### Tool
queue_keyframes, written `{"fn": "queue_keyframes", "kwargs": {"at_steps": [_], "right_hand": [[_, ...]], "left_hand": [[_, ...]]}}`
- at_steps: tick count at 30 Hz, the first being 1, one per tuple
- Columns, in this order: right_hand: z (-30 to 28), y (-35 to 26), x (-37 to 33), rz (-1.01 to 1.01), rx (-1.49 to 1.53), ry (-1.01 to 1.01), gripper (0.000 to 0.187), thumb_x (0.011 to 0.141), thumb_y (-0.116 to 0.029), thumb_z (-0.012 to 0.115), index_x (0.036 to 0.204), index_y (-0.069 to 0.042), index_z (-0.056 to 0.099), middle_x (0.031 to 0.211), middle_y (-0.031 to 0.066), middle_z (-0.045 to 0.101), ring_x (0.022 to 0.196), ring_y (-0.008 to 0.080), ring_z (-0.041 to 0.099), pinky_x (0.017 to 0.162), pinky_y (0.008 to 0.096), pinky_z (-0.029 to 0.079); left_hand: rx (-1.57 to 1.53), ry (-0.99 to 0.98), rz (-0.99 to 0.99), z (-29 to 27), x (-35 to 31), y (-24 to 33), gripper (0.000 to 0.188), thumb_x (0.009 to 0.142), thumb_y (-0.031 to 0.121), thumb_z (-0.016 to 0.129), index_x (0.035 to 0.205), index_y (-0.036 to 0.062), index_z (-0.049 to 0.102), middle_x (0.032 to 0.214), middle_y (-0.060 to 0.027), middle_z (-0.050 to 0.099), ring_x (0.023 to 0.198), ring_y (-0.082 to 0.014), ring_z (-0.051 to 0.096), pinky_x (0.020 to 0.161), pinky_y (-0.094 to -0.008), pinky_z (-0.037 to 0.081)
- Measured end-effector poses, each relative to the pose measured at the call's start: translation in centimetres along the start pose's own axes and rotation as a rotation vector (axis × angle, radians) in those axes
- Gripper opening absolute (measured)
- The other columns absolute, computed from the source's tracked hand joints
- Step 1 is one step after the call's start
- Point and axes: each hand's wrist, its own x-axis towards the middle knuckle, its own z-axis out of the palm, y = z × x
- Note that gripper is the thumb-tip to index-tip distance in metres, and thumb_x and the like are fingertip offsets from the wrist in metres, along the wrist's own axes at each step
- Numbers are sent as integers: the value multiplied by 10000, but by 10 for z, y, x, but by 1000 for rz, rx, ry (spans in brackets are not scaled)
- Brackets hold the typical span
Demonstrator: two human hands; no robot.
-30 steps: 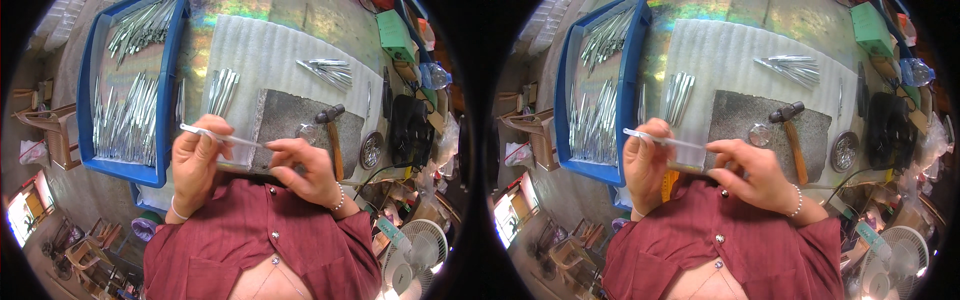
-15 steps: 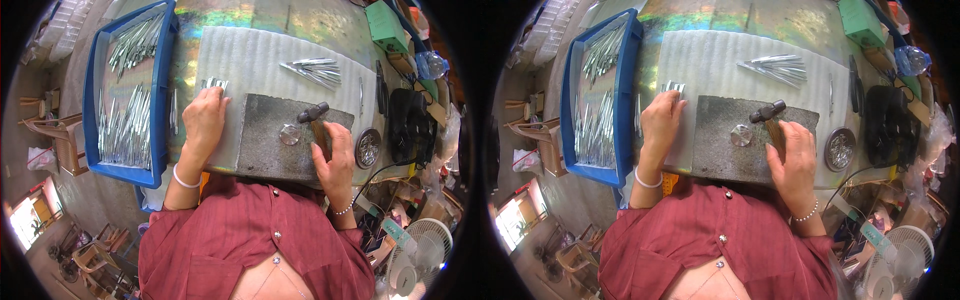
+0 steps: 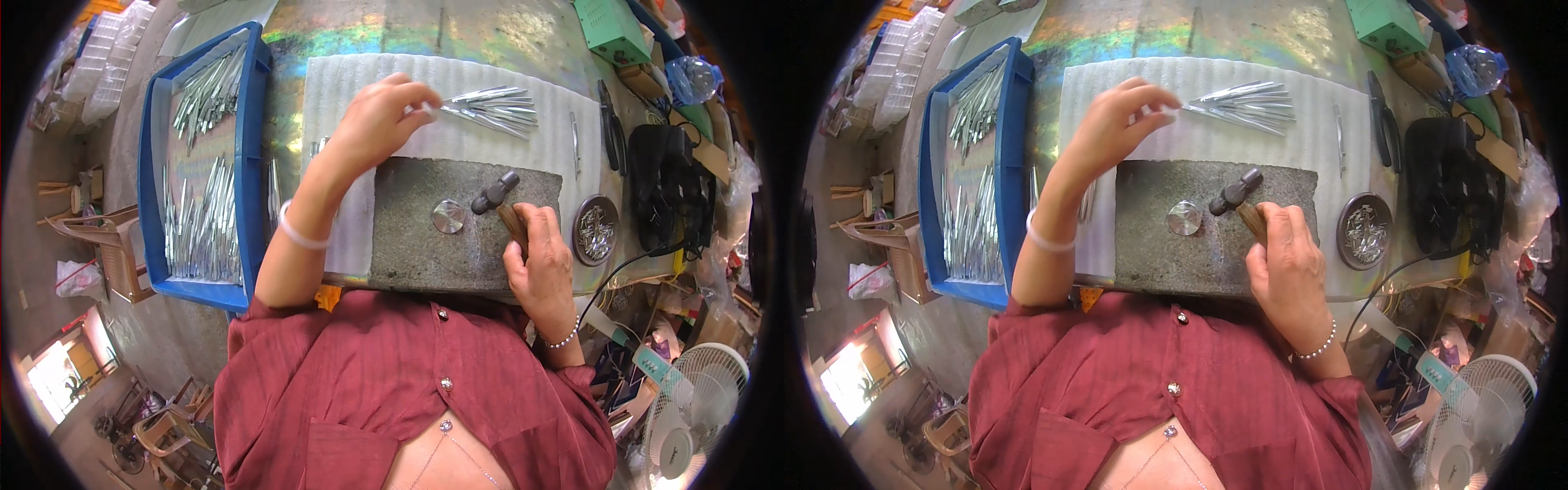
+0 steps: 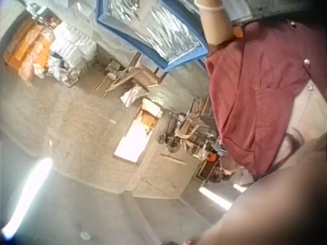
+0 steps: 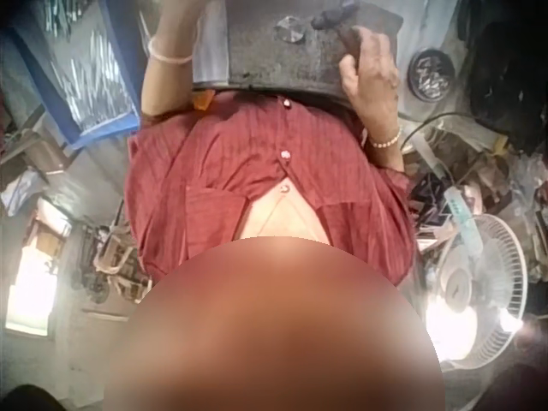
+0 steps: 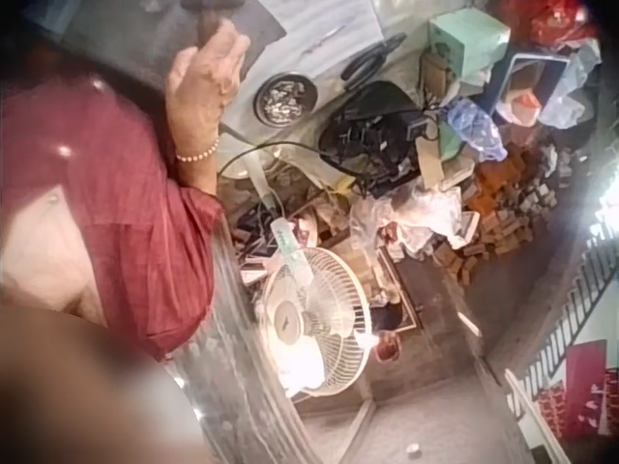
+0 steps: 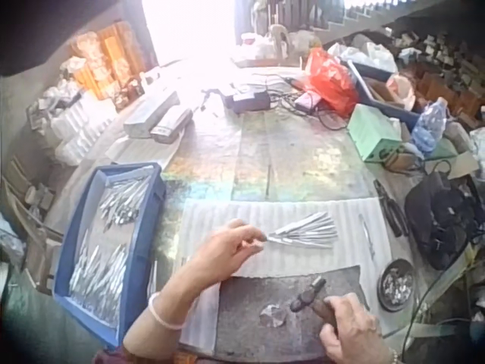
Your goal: Hammering and shaping small metal strips on a jewelry workbench using a hammer and punch tool.
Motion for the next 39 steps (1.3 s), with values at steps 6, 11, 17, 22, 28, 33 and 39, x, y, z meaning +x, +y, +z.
{"fn": "queue_keyframes", "kwargs": {"at_steps": [6,11,17,22,28,33,39], "right_hand": [[0,4,-4,-22,95,-6,387,756,-7,563,1133,-3,479,982,162,500,890,351,557,757,420,458],[1,15,-3,-28,191,66,372,769,-1,560,1131,-3,477,974,169,535,840,342,578,723,410,470],[-8,43,-11,289,469,278,175,833,-43,589,1001,-26,542,667,50,537,564,105,510,538,264,422],[-33,110,-16,433,277,488,171,800,-84,644,955,-17,614,704,51,602,609,117,554,583,276,455],[-44,139,-21,512,11,366,223,757,-128,666,932,0,614,797,133,627,663,246,606,629,356,472],[-39,144,-20,540,-124,279,230,745,-171,655,855,20,589,821,205,620,733,375,604,676,434,461],[-39,148,-14,583,-146,224,227,751,-178,606,811,38,577,774,245,611,764,413,597,685,443,461]], "left_hand": [[135,-257,53,31,35,-23,146,807,130,642,935,65,620,939,-99,578,838,-258,582,759,-365,459],[341,-306,148,20,23,-14,143,815,133,621,864,32,532,909,-149,578,835,-316,575,727,-402,448],[175,-85,-2,-17,-6,19,86,782,45,613,805,-12,552,674,-136,535,601,-187,522,582,-297,436],[75,195,-239,-47,-58,58,63,820,8,633,861,-10,589,707,-37,572,667,-72,541,637,-215,453],[165,232,-130,-63,-94,99,147,759,-101,634,857,-7,578,741,-56,556,642,-102,544,599,-215,443],[228,71,-17,-51,-101,109,193,711,-139,628,839,-13,557,743,-96,546,601,-170,545,548,-255,445],[152,-16,-8,-43,-99,110,197,710,-141,621,843,-15,549,723,-85,534,589,-171,533,533,-259,438]]}}
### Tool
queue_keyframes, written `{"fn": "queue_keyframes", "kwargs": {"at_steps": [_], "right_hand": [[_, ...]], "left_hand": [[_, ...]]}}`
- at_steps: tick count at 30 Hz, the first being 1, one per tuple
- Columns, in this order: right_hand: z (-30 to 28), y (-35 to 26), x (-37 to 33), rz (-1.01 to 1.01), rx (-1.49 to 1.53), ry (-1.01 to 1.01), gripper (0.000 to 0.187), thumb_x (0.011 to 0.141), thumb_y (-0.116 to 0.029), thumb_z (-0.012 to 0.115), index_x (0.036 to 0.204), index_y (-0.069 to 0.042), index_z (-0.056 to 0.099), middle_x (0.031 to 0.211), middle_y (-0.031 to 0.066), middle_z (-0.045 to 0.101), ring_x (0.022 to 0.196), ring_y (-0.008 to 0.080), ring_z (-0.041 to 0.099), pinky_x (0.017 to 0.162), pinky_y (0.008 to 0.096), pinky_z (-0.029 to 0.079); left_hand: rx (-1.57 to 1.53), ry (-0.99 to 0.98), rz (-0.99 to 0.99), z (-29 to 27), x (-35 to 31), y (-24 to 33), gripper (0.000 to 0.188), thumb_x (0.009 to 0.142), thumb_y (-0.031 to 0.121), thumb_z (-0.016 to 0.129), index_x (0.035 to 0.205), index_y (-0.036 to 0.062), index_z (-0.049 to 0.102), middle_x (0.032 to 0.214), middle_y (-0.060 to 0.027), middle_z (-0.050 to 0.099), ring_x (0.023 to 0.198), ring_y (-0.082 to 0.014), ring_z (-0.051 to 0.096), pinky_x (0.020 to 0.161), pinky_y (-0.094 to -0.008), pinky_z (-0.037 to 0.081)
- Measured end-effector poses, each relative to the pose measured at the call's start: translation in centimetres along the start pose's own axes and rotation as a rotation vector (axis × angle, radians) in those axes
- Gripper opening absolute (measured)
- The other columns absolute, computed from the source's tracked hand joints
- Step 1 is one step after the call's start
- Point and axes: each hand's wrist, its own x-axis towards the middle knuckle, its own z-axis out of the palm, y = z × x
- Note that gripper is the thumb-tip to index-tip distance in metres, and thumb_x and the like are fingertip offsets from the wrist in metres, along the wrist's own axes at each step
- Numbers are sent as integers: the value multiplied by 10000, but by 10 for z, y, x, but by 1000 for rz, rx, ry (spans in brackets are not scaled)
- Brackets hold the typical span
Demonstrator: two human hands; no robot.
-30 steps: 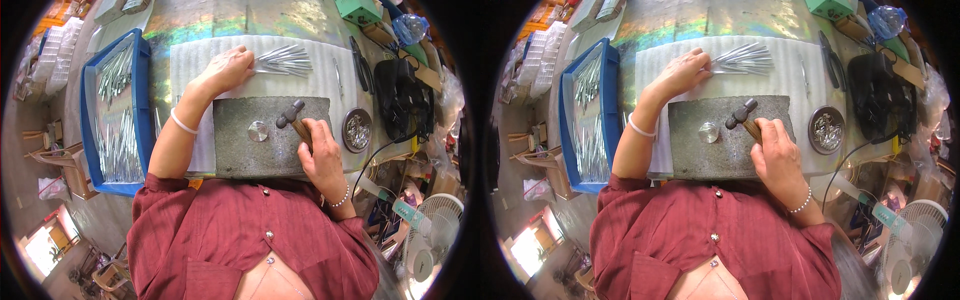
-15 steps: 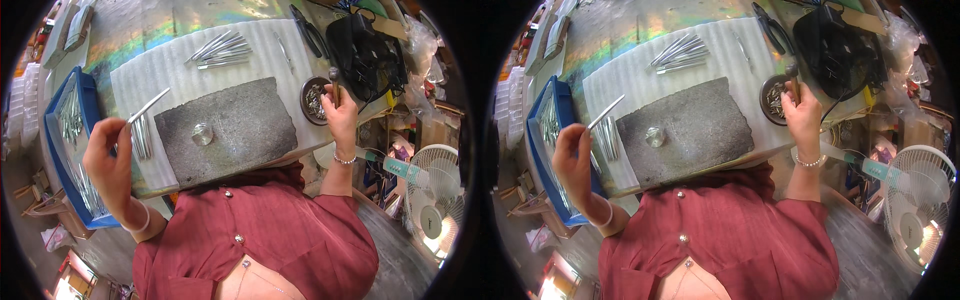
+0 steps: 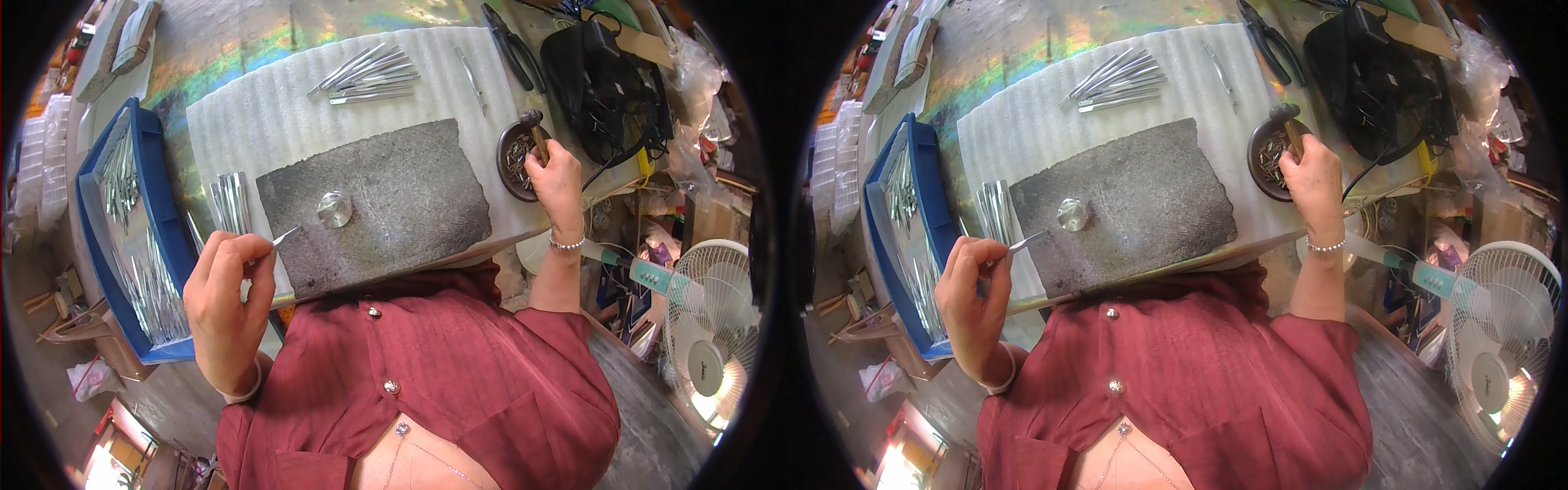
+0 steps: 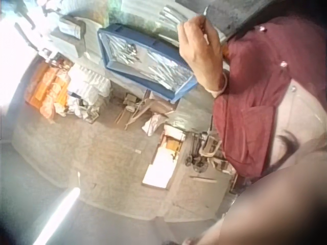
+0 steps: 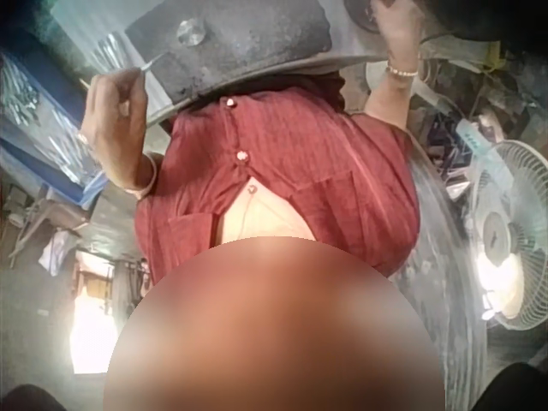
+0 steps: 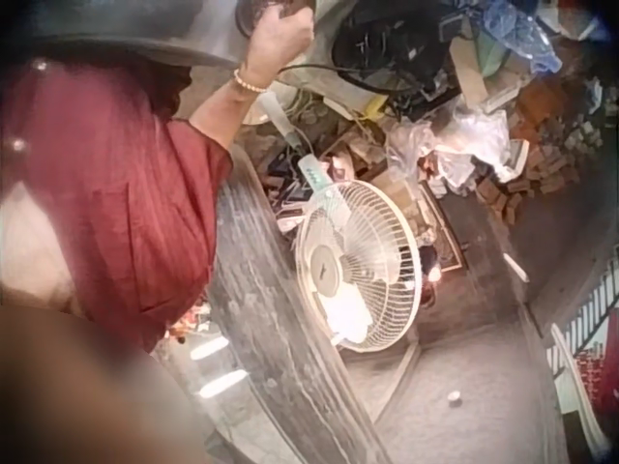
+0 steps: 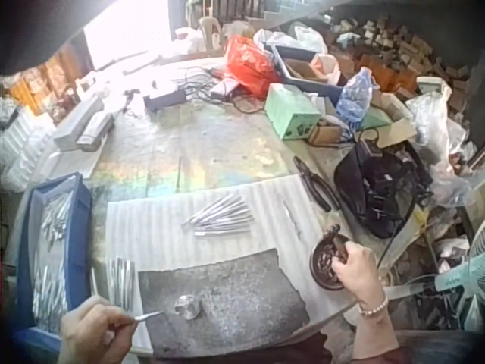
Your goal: Hammering and shaping small metal strips on a jewelry workbench using a hammer and punch tool.
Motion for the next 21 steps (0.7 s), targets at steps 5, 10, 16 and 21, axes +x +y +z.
{"fn": "queue_keyframes", "kwargs": {"at_steps": [5,10,16,21], "right_hand": [[-3,-2,-4,18,77,-5,212,758,-175,598,807,32,592,756,233,618,738,385,616,675,420,466],[-6,4,-7,63,191,0,217,774,-182,604,822,30,599,717,200,617,669,300,621,646,370,464],[0,19,-5,49,303,15,178,796,-155,615,818,20,599,659,109,597,615,167,561,605,304,441],[0,17,-6,77,499,11,119,799,-104,632,782,5,589,647,4,556,615,71,491,573,245,407]], "left_hand": [[-126,28,-26,10,5,-2,176,726,-128,628,846,-11,575,737,-61,548,603,-127,538,540,-231,437],[-202,50,-59,17,7,-11,160,750,-106,631,876,-13,600,746,-47,550,614,-93,537,543,-223,433],[-222,-18,-86,40,1,-29,130,790,-60,618,906,-1,614,778,-82,557,629,-150,554,546,-242,431],[-221,-42,-70,46,-4,-35,128,804,-53,596,918,4,613,813,-110,572,688,-233,580,601,-285,455]]}}
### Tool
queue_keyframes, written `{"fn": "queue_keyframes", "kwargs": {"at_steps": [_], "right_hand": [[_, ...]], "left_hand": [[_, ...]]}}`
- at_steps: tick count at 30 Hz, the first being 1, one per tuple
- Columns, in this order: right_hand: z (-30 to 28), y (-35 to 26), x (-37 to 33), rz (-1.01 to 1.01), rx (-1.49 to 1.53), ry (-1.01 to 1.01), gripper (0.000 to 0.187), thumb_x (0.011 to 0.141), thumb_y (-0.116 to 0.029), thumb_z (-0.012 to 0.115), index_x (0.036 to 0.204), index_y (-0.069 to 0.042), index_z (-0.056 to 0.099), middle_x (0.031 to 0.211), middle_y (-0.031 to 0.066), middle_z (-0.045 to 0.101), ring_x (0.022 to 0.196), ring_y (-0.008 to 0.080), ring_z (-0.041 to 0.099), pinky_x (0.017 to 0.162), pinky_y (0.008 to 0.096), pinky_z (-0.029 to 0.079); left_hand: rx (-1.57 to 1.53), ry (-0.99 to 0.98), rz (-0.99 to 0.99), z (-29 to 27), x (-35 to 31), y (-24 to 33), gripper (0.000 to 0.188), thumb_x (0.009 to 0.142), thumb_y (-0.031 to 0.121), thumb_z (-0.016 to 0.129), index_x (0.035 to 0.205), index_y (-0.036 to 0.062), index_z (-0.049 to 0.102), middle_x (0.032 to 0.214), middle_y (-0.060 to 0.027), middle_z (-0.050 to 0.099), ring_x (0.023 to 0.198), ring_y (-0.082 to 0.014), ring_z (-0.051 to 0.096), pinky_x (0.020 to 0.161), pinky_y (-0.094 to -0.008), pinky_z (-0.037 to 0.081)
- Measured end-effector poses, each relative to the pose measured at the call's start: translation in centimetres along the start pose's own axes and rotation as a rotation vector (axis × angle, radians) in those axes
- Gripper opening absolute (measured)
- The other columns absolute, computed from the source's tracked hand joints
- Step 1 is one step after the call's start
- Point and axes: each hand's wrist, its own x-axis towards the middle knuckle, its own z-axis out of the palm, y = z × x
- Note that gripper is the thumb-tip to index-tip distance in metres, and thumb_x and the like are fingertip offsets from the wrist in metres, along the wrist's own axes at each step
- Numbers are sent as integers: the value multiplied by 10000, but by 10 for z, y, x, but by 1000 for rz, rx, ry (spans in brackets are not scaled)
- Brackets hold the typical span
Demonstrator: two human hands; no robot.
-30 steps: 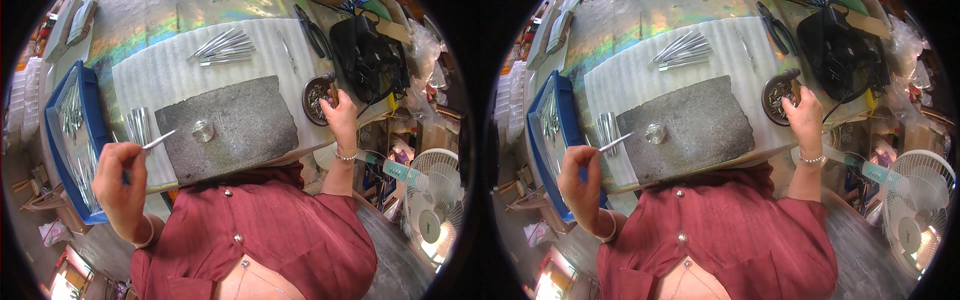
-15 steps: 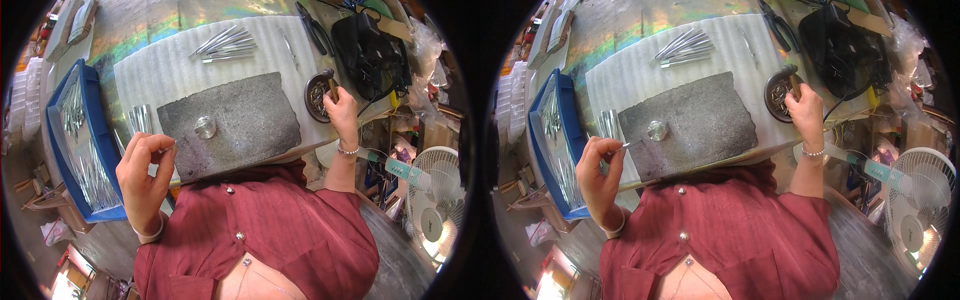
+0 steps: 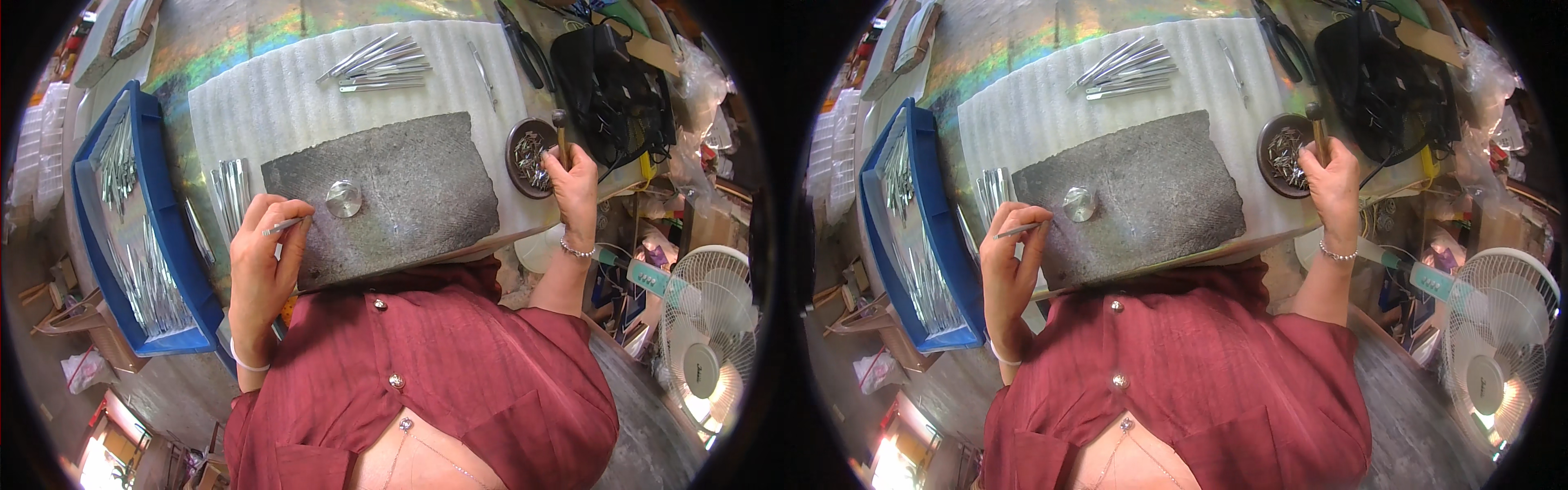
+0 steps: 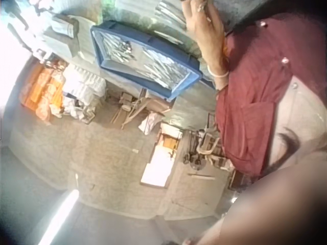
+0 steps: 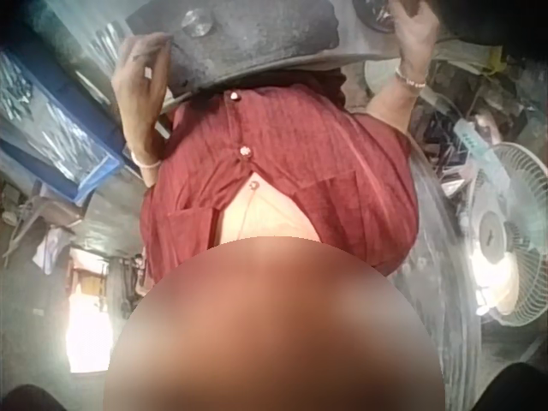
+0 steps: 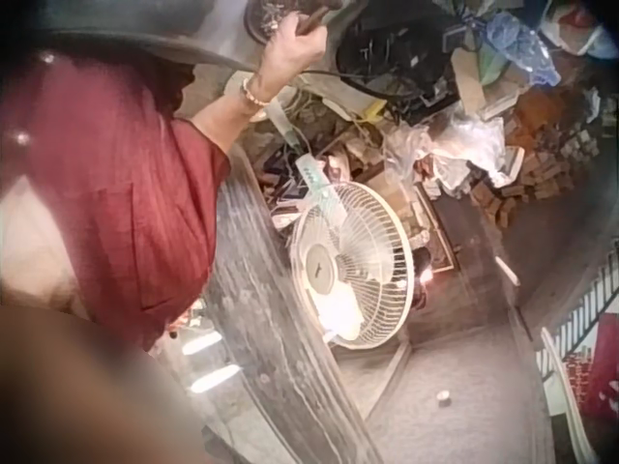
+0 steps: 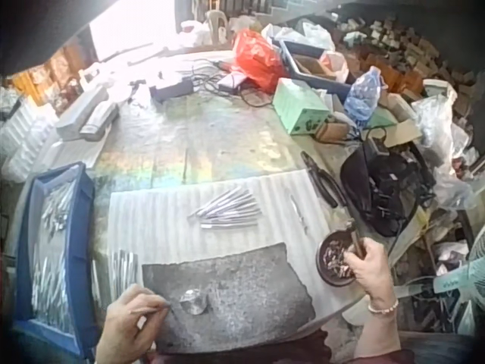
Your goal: Hammering and shaping small metal strips on a jewelry workbench using a hammer and punch tool.
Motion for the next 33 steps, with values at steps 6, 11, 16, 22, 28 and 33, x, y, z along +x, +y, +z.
{"fn": "queue_keyframes", "kwargs": {"at_steps": [6,11,16,22,28,33], "right_hand": [[1,-7,-1,5,141,-11,85,810,-73,642,807,-2,595,684,-14,569,572,48,464,526,212,378],[1,-36,-17,85,491,-178,80,840,-47,635,907,-17,605,706,11,605,450,1,396,386,151,282],[22,-85,-40,104,648,-344,144,837,-16,615,977,6,588,742,48,619,431,7,385,370,153,279],[64,-125,-74,89,847,-699,124,835,14,586,943,0,526,801,135,612,406,19,354,351,158,268],[101,-155,-102,126,872,-968,119,849,-35,604,910,4,509,775,136,614,417,25,378,356,163,278],[111,-163,-113,-24,792,-963,124,883,-68,599,929,7,512,729,100,605,428,28,403,366,168,292]], "left_hand": [[-86,24,-64,1,-9,-7,115,830,-44,580,937,-11,606,867,-116,602,727,-214,600,664,-282,467],[-389,47,-263,0,-21,-10,118,863,-20,577,979,-29,601,872,-91,626,767,-140,604,692,-257,482],[-982,22,-451,-2,-31,2,168,881,3,576,1043,-42,568,910,-121,635,780,-151,645,708,-249,536],[-1502,-25,-447,11,-31,-5,132,896,65,578,992,-25,563,896,-140,637,748,-194,670,645,-269,568],[-1849,-47,-428,25,-38,-10,133,917,133,570,963,10,543,872,-130,637,696,-177,662,583,-266,554],[-1920,-6,-494,27,-40,-12,164,919,171,573,974,18,551,862,-103,640,670,-156,640,566,-250,540]]}}
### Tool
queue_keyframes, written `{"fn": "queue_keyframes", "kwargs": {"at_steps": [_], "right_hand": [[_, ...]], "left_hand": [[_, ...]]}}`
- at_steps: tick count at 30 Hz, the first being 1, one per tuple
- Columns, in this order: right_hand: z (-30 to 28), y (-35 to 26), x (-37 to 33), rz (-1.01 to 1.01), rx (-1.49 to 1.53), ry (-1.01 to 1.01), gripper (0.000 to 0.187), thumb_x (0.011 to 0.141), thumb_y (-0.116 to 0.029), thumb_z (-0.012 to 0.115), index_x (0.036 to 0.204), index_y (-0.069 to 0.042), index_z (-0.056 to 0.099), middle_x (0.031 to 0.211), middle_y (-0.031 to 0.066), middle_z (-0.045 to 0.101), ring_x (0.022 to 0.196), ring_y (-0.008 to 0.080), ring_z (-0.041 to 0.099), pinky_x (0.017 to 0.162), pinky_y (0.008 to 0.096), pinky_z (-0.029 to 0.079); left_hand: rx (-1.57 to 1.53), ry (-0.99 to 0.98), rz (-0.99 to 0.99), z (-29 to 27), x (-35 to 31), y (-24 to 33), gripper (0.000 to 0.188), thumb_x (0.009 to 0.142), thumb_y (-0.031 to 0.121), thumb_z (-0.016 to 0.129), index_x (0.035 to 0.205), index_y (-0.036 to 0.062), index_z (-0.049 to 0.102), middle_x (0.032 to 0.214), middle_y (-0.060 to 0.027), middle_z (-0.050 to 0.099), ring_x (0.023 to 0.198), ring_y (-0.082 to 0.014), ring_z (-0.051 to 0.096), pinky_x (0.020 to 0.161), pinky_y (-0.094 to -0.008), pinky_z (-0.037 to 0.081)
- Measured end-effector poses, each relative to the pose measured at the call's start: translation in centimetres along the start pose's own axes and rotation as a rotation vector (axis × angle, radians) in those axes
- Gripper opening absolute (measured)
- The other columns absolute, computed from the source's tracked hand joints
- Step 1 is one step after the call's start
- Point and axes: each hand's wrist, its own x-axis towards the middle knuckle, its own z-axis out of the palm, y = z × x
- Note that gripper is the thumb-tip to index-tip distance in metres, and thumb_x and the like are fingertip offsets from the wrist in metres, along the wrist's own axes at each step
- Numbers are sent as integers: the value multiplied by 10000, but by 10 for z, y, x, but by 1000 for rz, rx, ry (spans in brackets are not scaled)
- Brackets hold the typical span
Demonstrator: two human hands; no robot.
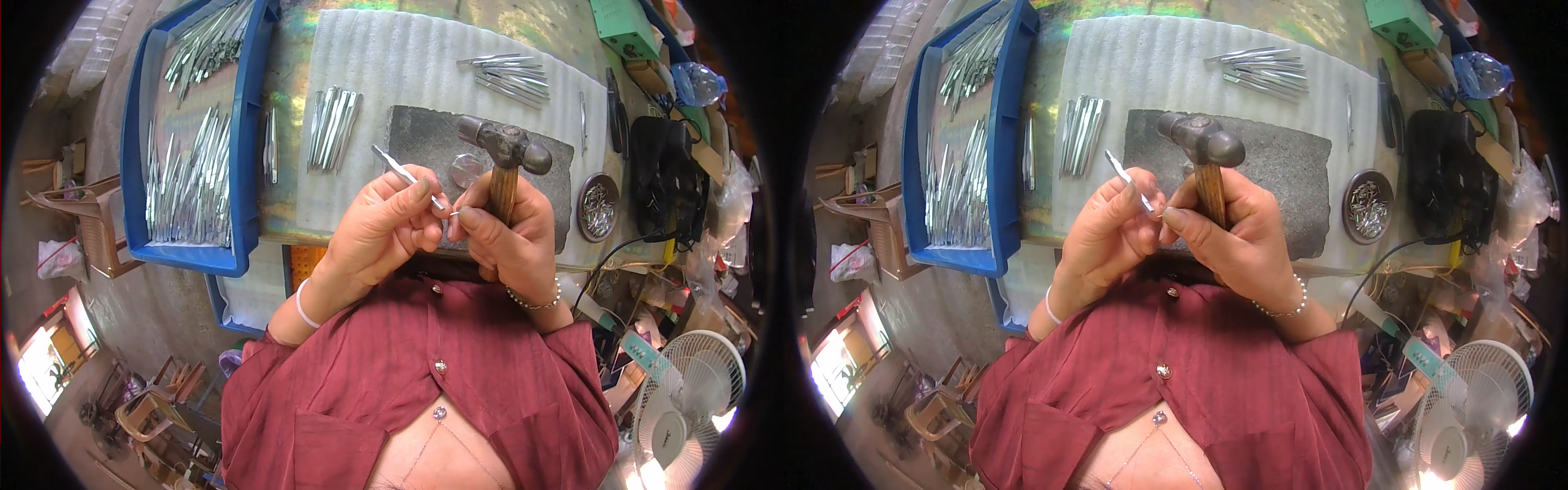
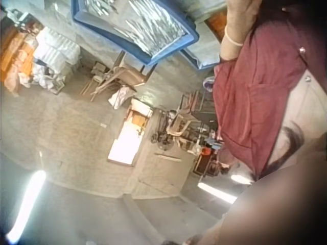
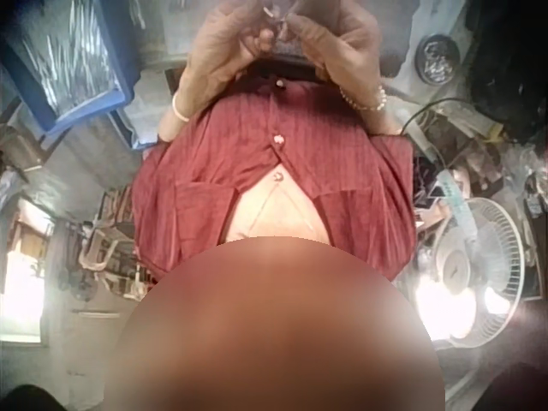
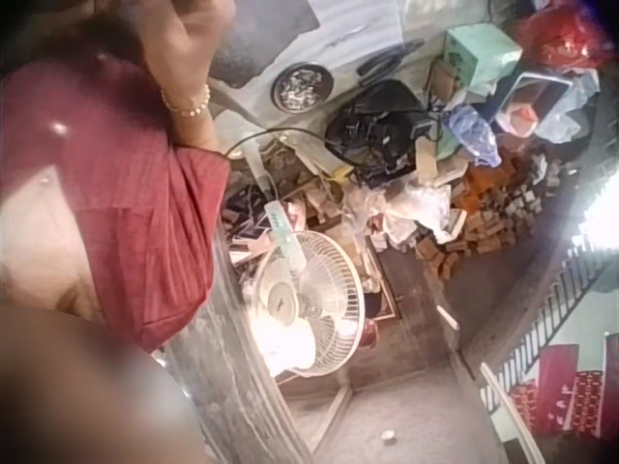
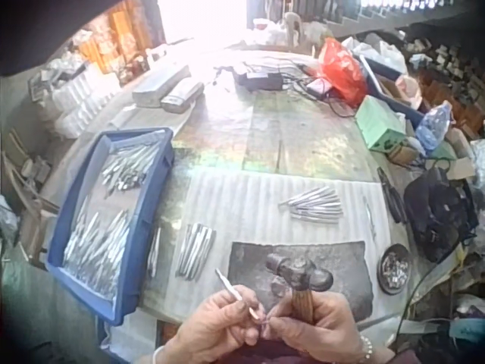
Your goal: Hammering and shaping small metal strips on a jewelry workbench using a hammer and punch tool.
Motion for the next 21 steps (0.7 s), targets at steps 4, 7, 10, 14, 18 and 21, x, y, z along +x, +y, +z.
{"fn": "queue_keyframes", "kwargs": {"at_steps": [4,7,10,14,18,21], "right_hand": [[7,0,1,-84,-104,12,121,886,-70,603,931,4,518,699,77,594,434,27,411,374,170,295],[9,1,1,-114,-154,53,120,887,-80,609,922,5,531,690,56,585,439,24,404,382,173,291],[10,0,1,-114,-240,103,116,887,-91,614,900,5,549,686,41,577,446,15,394,387,176,279],[3,10,4,-217,-466,135,113,882,-90,623,874,8,567,670,26,580,503,50,480,444,197,365],[5,11,0,-304,-734,188,104,853,-60,650,860,8,572,677,28,597,596,95,574,538,237,458],[6,20,3,-544,-819,223,184,789,-11,661,935,-27,551,595,52,496,507,152,535,482,282,429]], "left_hand": [[-33,0,-3,-2,1,-2,188,913,203,583,980,29,561,852,-89,640,667,-143,631,562,-236,531],[-59,18,-48,1,2,0,187,911,213,587,968,35,567,845,-83,639,664,-133,626,564,-230,524],[-92,63,-68,2,3,-1,188,910,221,589,950,37,574,838,-73,638,663,-122,619,567,-221,515],[-91,63,-60,2,5,-2,181,906,219,596,933,40,580,838,-64,638,662,-113,615,566,-211,505],[-91,96,-39,4,5,-4,172,903,212,600,927,42,581,841,-61,637,662,-115,616,566,-209,503],[-74,123,-15,3,6,-8,167,905,206,597,922,42,575,853,-67,636,656,-121,617,568,-213,506]]}}
